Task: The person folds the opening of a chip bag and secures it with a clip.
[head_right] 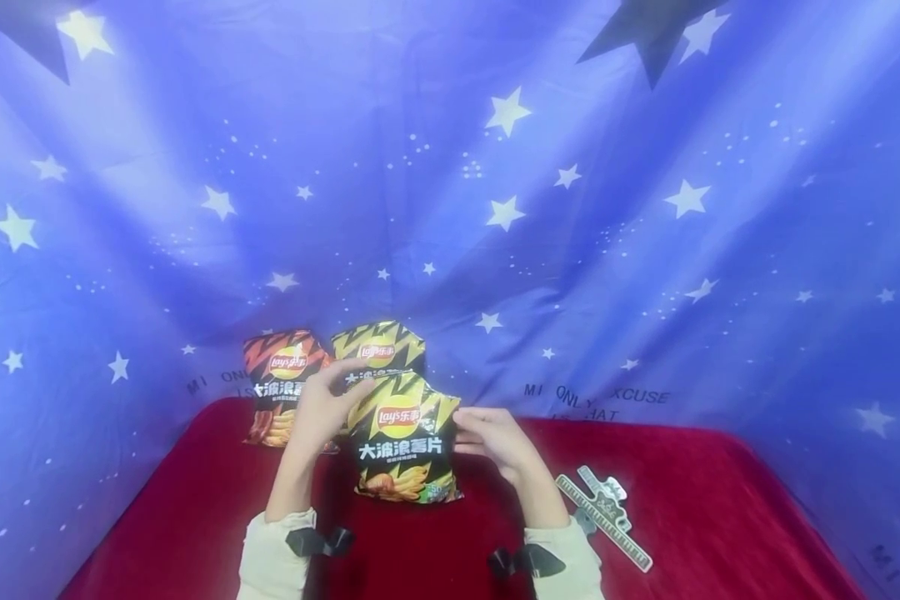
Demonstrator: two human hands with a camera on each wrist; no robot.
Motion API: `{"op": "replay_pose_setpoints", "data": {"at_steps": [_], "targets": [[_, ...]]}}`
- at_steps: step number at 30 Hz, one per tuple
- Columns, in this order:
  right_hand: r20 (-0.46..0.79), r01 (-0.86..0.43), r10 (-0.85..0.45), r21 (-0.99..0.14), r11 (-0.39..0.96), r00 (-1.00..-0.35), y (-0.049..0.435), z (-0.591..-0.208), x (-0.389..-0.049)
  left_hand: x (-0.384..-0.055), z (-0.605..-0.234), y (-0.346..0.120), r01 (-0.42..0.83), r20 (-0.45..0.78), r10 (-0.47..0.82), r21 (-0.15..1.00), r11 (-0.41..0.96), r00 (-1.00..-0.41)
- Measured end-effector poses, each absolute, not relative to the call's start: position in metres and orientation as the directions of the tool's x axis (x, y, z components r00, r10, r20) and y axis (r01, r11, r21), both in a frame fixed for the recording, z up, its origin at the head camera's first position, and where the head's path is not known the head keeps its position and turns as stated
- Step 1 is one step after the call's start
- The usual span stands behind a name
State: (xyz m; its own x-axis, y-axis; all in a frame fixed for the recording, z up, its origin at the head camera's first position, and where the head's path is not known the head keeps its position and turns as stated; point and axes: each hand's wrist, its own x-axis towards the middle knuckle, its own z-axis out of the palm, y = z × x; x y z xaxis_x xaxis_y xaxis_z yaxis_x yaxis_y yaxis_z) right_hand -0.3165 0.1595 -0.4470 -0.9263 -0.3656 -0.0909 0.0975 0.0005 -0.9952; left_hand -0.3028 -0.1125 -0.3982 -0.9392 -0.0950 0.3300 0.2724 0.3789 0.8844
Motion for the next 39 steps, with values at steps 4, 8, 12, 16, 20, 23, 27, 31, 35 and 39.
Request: {"op": "replay_pose_setpoints", "data": {"at_steps": [4,8,12,16,20,23,27,31,35,39], "targets": [[-0.085,0.084,-0.355,-0.996,0.018,-0.931,0.157,-0.446,-0.315,-0.306,-0.402,-0.102,0.410,0.447,-0.016,0.834,0.368,-0.894],[-0.070,0.069,-0.349,-0.997,0.016,-0.935,0.156,-0.445,-0.313,-0.307,-0.405,-0.094,0.436,0.454,0.053,0.807,0.397,-0.889],[-0.061,0.062,-0.337,-0.998,0.009,-0.939,0.156,-0.444,-0.312,-0.305,-0.408,-0.091,0.394,0.405,0.060,0.827,0.402,-0.912],[-0.048,0.046,-0.322,-0.999,0.014,-0.946,0.156,-0.443,-0.311,-0.306,-0.409,-0.091,0.402,0.417,0.050,0.830,0.387,-0.908],[-0.027,0.022,-0.306,-1.000,0.021,-0.952,0.157,-0.442,-0.309,-0.306,-0.410,-0.093,0.421,0.437,0.046,0.828,0.369,-0.899],[-0.014,0.007,-0.287,-1.000,0.023,-0.958,0.157,-0.443,-0.309,-0.306,-0.410,-0.094,0.423,0.434,0.053,0.833,0.356,-0.899],[0.009,-0.015,-0.256,-1.000,0.023,-0.967,0.156,-0.444,-0.309,-0.304,-0.408,-0.094,0.418,0.424,0.064,0.838,0.351,-0.903],[0.026,-0.033,-0.225,-0.999,0.028,-0.974,0.153,-0.443,-0.310,-0.304,-0.407,-0.093,0.416,0.420,0.070,0.839,0.350,-0.905],[0.024,-0.032,-0.198,-0.999,0.037,-0.980,0.150,-0.442,-0.309,-0.304,-0.406,-0.091,0.416,0.420,0.067,0.839,0.350,-0.905],[0.022,-0.030,-0.175,-0.999,0.041,-0.984,0.147,-0.442,-0.309,-0.303,-0.405,-0.091,0.415,0.423,0.059,0.838,0.356,-0.904]]}}
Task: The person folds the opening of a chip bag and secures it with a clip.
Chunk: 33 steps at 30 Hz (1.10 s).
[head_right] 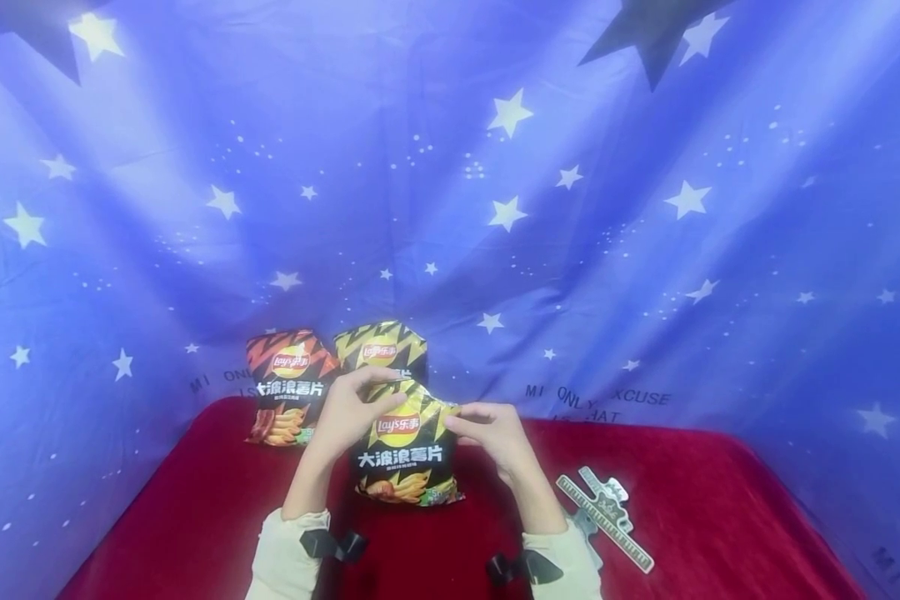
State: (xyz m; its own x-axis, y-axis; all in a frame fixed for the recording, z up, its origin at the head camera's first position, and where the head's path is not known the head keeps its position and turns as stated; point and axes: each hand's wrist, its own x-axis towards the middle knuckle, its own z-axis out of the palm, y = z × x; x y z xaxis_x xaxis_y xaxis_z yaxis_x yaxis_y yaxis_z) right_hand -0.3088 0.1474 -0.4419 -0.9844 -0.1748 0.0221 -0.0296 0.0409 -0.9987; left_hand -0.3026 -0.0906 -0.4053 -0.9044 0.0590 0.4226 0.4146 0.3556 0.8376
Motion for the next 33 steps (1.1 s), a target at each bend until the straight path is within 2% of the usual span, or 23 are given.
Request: {"op": "replay_pose_setpoints", "data": {"at_steps": [20,33], "targets": [[0.033,-0.039,-0.151,-0.999,0.032,-0.988,0.1467,-0.4423,-0.3103,-0.3023,-0.4049,-0.0883,0.407,0.428,0.032,0.832,0.378,-0.903],[0.063,-0.070,-0.116,-0.996,0.054,-0.991,0.1460,-0.4450,-0.3108,-0.3029,-0.4056,-0.0871,0.464,0.489,0.039,0.795,0.391,-0.871]]}}
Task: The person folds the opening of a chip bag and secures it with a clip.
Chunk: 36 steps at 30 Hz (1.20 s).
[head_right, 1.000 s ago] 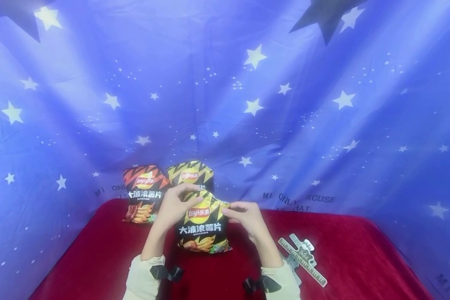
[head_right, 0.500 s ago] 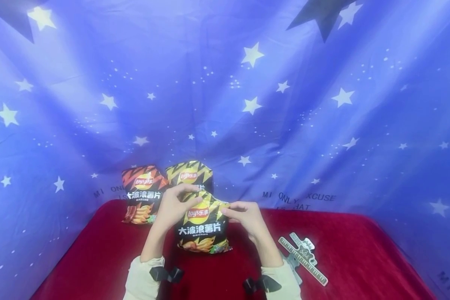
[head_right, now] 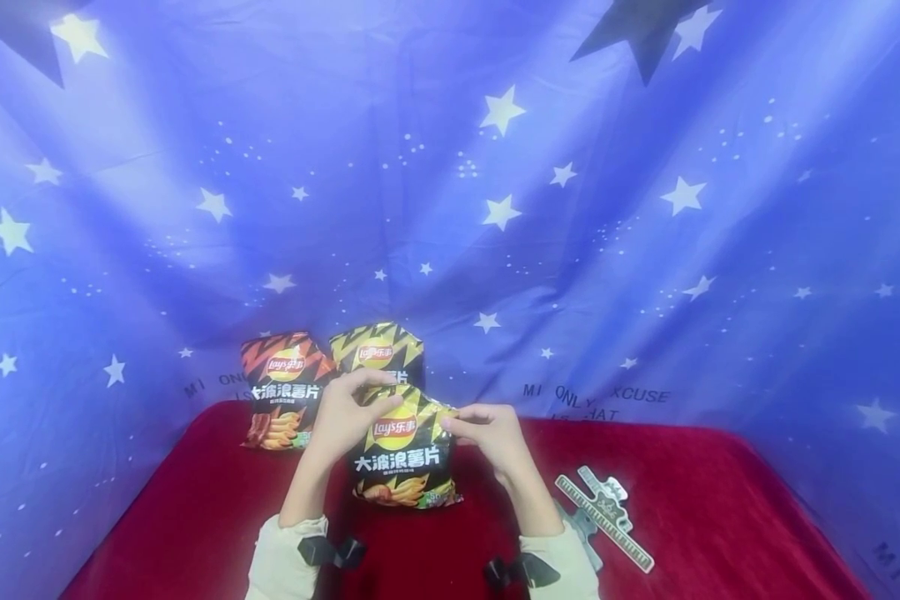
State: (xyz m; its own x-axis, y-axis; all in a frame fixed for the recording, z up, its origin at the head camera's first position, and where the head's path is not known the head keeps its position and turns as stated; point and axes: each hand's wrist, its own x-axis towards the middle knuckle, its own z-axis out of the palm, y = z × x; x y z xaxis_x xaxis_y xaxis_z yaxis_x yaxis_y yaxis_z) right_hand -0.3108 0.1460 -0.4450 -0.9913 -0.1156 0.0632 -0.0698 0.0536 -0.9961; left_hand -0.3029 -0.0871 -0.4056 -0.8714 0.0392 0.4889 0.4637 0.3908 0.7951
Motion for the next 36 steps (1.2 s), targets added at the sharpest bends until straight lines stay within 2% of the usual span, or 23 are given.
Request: {"op": "replay_pose_setpoints", "data": {"at_steps": [26,36], "targets": [[0.105,-0.108,-0.087,-0.994,0.035,-0.991,0.1444,-0.4454,-0.3104,-0.3043,-0.4065,-0.0859,0.490,0.529,0.021,0.770,0.408,-0.848],[0.150,-0.158,-0.133,-0.986,0.055,-0.980,0.1466,-0.4464,-0.3106,-0.3082,-0.4082,-0.0924,0.525,0.549,0.062,0.751,0.401,-0.833]]}}
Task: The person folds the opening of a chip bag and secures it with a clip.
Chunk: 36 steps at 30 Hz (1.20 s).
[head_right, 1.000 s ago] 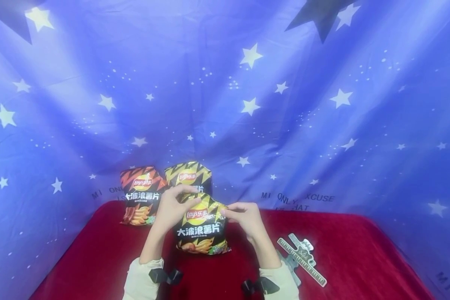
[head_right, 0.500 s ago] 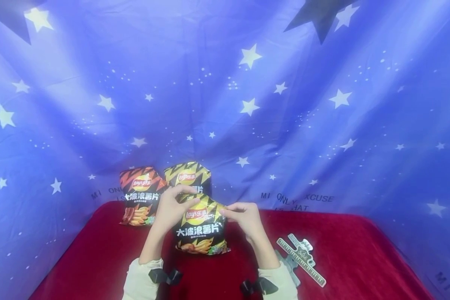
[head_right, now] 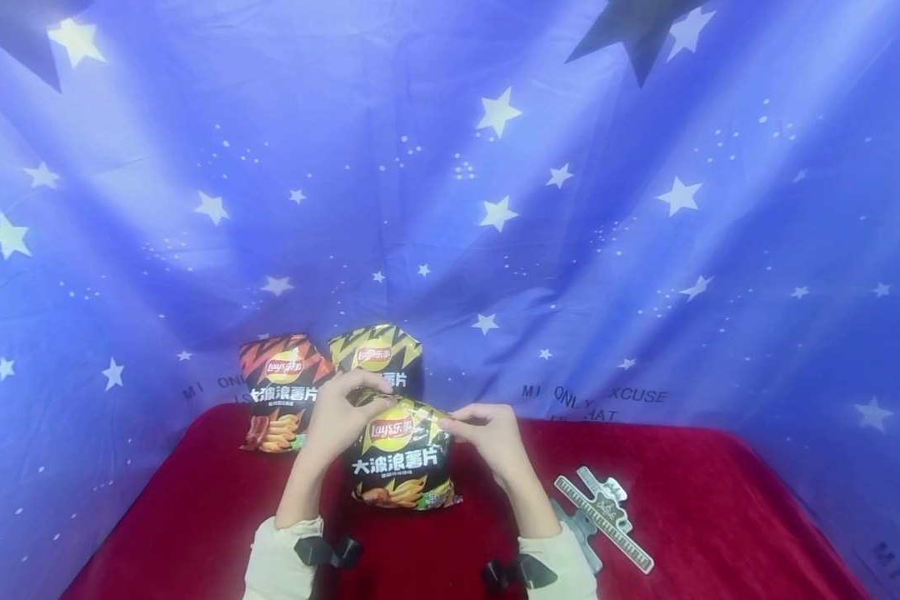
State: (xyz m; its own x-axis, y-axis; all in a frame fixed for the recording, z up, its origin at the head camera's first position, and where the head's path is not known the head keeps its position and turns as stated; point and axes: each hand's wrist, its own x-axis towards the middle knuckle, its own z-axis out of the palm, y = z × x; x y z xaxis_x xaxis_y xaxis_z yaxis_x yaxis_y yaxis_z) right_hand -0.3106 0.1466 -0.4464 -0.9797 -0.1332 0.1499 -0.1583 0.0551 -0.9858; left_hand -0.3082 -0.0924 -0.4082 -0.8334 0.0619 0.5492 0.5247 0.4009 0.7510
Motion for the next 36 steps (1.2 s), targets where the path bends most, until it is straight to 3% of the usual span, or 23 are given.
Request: {"op": "replay_pose_setpoints", "data": {"at_steps": [8,22,29,36], "targets": [[0.184,-0.198,-0.203,-0.979,0.051,-0.962,0.156,-0.446,-0.312,-0.305,-0.404,-0.102,0.485,0.480,0.112,0.794,0.368,-0.870],[0.279,-0.290,-0.317,-0.957,-0.012,-0.907,0.159,-0.450,-0.316,-0.304,-0.402,-0.108,0.469,0.473,0.071,0.823,0.320,-0.878],[0.293,-0.331,-0.346,-0.942,0.055,-0.891,0.161,-0.448,-0.315,-0.303,-0.403,-0.115,0.431,0.407,0.143,0.852,0.296,-0.902],[0.281,-0.358,-0.396,-0.924,0.135,-0.874,0.167,-0.441,-0.310,-0.302,-0.403,-0.116,0.489,0.433,0.233,0.816,0.310,-0.871]]}}
